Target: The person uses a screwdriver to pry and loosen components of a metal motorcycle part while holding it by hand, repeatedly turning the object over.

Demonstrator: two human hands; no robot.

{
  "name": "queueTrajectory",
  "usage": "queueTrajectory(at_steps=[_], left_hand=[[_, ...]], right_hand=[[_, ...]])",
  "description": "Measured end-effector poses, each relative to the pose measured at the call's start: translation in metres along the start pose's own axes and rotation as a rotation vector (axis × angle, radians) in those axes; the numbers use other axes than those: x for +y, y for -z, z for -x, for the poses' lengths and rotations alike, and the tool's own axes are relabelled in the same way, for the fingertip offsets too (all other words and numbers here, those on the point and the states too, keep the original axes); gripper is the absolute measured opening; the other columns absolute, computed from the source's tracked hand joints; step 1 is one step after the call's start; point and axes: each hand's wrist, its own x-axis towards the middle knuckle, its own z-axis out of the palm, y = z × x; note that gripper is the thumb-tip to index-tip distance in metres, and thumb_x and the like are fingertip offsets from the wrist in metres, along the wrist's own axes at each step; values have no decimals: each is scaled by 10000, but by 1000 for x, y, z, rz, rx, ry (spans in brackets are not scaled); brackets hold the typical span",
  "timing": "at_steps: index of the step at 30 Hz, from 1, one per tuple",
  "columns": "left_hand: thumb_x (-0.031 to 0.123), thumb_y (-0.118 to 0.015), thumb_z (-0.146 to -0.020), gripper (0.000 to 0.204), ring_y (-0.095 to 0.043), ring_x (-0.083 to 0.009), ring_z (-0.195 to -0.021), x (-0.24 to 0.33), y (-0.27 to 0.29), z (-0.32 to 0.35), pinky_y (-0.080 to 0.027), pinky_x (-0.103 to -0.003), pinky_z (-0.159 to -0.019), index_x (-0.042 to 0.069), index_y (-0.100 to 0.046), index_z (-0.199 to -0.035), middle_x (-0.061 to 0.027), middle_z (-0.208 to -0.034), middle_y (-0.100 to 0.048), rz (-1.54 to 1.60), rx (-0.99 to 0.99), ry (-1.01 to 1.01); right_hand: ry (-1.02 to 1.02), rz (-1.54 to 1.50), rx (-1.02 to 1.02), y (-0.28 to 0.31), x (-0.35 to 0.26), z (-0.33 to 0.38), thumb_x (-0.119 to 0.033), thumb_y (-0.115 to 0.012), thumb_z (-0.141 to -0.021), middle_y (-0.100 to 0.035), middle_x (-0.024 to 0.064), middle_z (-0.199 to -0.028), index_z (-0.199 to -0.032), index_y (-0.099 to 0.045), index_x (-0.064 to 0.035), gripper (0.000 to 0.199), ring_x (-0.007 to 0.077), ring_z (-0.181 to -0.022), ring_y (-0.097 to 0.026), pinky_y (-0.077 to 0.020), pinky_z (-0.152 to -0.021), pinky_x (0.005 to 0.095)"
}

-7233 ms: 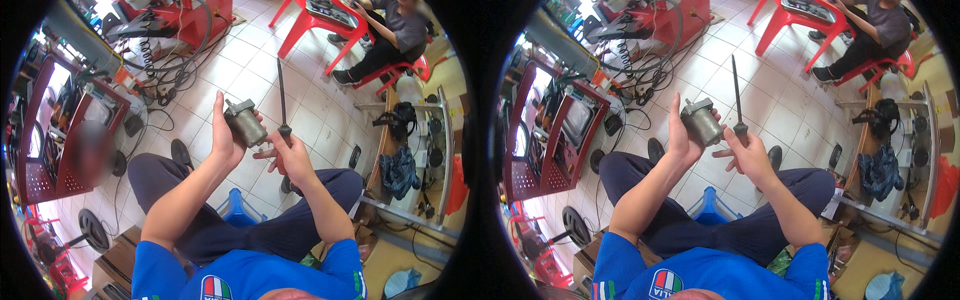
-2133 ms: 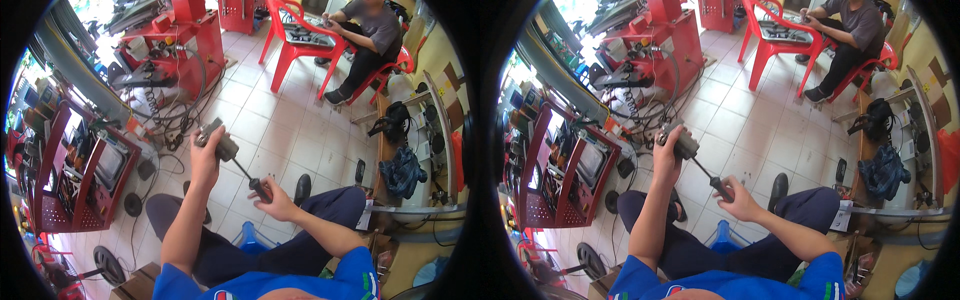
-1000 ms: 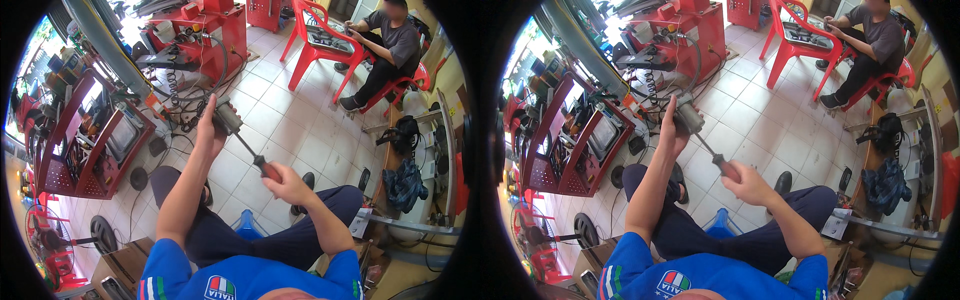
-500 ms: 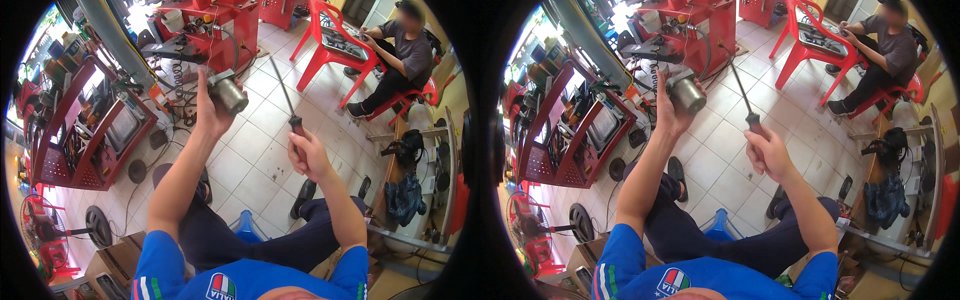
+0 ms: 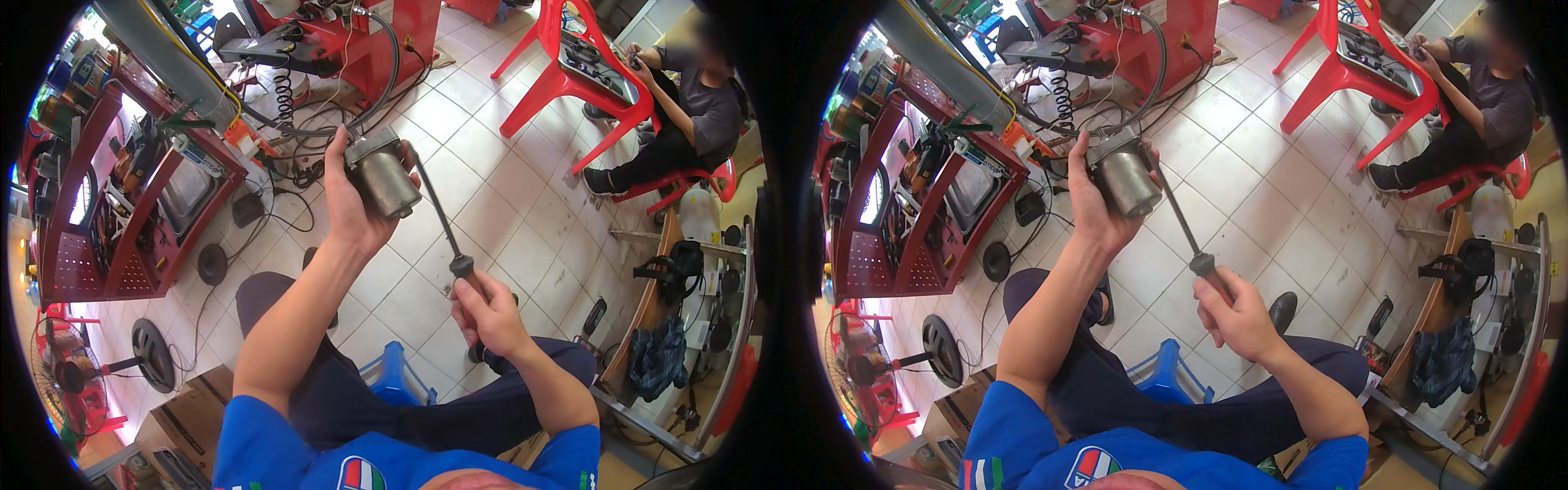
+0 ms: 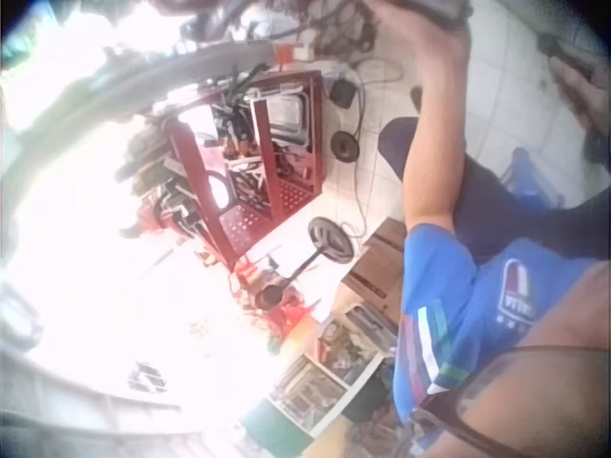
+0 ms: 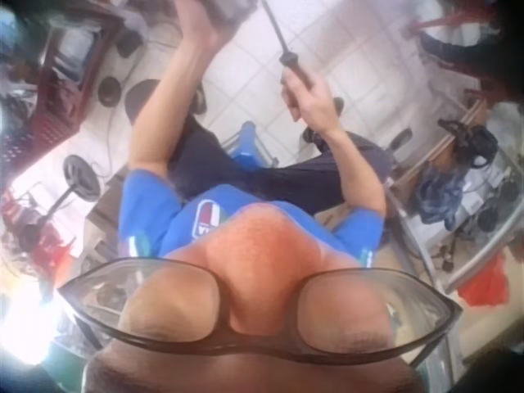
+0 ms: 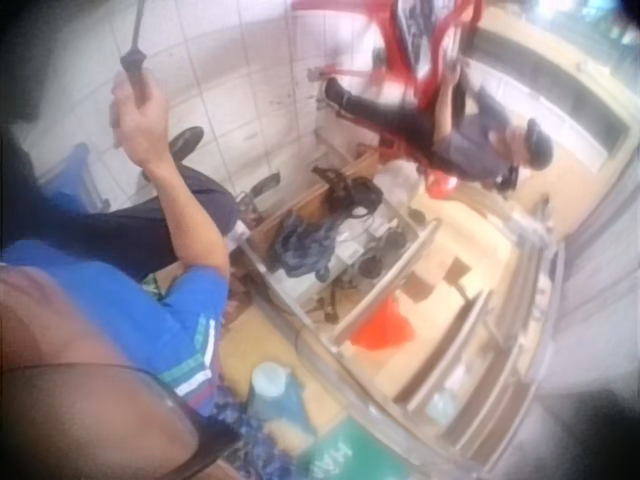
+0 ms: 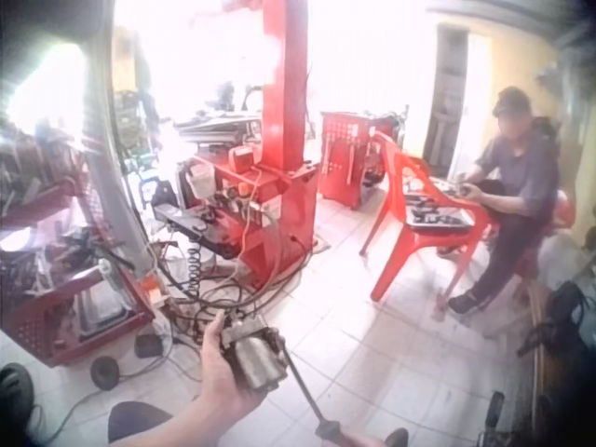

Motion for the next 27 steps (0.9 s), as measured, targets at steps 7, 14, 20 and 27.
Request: queueTrajectory(at_steps=[7, 14, 20, 27], left_hand=[[575, -527, -941, 609, -662, -277, -1022, -3, -3, -1, -542, -386, -844, 16, -605, -1169, -134, -1092, -668, -58, 51, -23], [597, -526, -932, 613, -657, -263, -1017, -2, -15, 8, -534, -379, -853, 25, -614, -1135, -159, -1078, -676, -133, 32, -54], [600, -510, -933, 625, -655, -245, -982, -8, -14, 10, -531, -375, -841, 15, -623, -1123, -154, -1034, -687, -180, 20, -26], [591, -495, -939, 633, -657, -248, -984, -10, -11, 8, -533, -377, -843, 0, -622, -1125, -156, -1040, -691, -247, -40, -58]], right_hand=[[-37, 25, 32, -2, 5, -4, -362, -577, -1021, -487, 0, -604, -921, -527, -53, 328, 69, -463, -439, -392, -424, 246], [-20, 57, 41, 0, 4, 9, -346, -564, -1029, -481, 0, -594, -916, -524, -49, 321, 68, -459, -434, -386, -423, 246], [-8, 30, 35, 4, 8, 13, -346, -557, -1032, -481, 1, -593, -924, -524, -45, 322, 67, -458, -433, -386, -419, 248], [-21, 67, 51, 3, 9, 13, -361, -563, -1028, -493, 0, -603, -919, -533, -55, 327, 68, -461, -439, -390, -421, 248]])
